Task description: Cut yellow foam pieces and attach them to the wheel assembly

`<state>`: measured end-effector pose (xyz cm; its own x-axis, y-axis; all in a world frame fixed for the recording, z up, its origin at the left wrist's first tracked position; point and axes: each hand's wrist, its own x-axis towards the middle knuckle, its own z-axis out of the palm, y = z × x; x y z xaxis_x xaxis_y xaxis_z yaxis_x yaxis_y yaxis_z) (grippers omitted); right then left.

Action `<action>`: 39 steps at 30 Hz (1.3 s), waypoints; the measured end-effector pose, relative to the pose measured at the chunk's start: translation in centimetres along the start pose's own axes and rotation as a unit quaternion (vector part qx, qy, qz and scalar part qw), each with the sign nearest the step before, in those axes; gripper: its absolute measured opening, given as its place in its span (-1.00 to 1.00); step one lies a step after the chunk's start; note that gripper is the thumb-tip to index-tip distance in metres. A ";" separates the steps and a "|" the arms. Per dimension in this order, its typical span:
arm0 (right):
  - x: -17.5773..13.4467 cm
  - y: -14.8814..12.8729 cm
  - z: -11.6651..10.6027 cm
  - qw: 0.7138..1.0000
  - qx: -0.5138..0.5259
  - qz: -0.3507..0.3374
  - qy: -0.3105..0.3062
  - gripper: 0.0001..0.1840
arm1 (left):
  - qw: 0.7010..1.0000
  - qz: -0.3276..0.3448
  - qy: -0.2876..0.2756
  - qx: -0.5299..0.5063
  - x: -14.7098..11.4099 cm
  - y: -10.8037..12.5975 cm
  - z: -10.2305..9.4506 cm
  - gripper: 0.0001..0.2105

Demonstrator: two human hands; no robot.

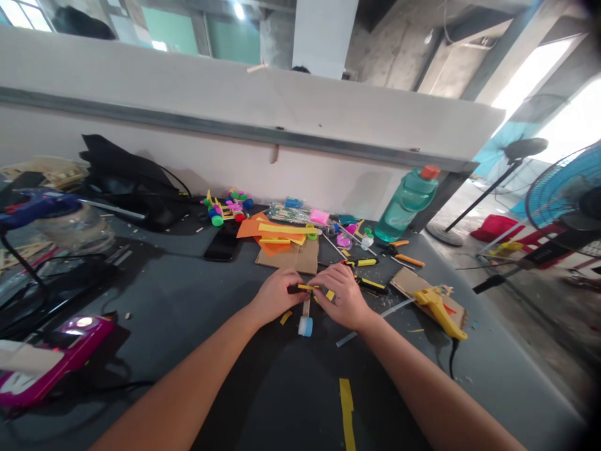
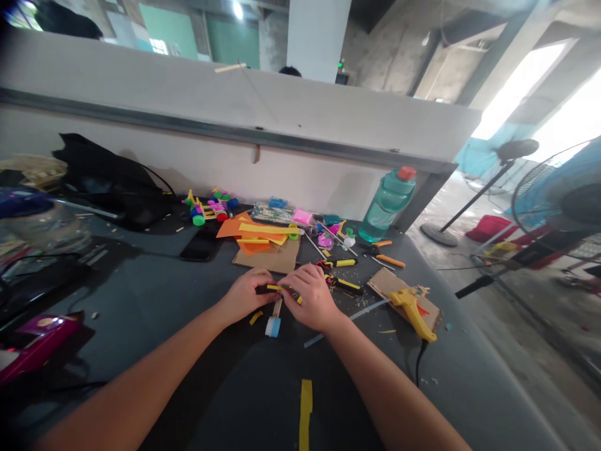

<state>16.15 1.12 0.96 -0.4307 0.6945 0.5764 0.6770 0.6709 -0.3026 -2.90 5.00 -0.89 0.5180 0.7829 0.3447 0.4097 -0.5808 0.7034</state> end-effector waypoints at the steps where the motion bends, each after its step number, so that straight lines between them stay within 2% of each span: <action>1: 0.0 0.0 0.0 1.000 -0.001 0.000 0.003 -0.87 | 1.000 0.001 0.002 0.003 0.0 0.1 0.1 -0.89; 13: -0.1 0.5 0.2 1.000 0.005 0.004 0.008 -0.84 | 0.999 0.016 0.003 0.049 -0.1 0.5 0.3 -0.87; 39: 0.1 -0.2 0.2 1.000 0.008 0.007 0.004 -0.86 | 0.999 0.000 0.008 0.044 0.1 0.8 0.3 -0.82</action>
<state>15.87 1.16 0.94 -0.4163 0.7013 0.5787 0.6734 0.6655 -0.3221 -2.34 4.55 -0.51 0.5064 0.7856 0.3556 0.4742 -0.5981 0.6460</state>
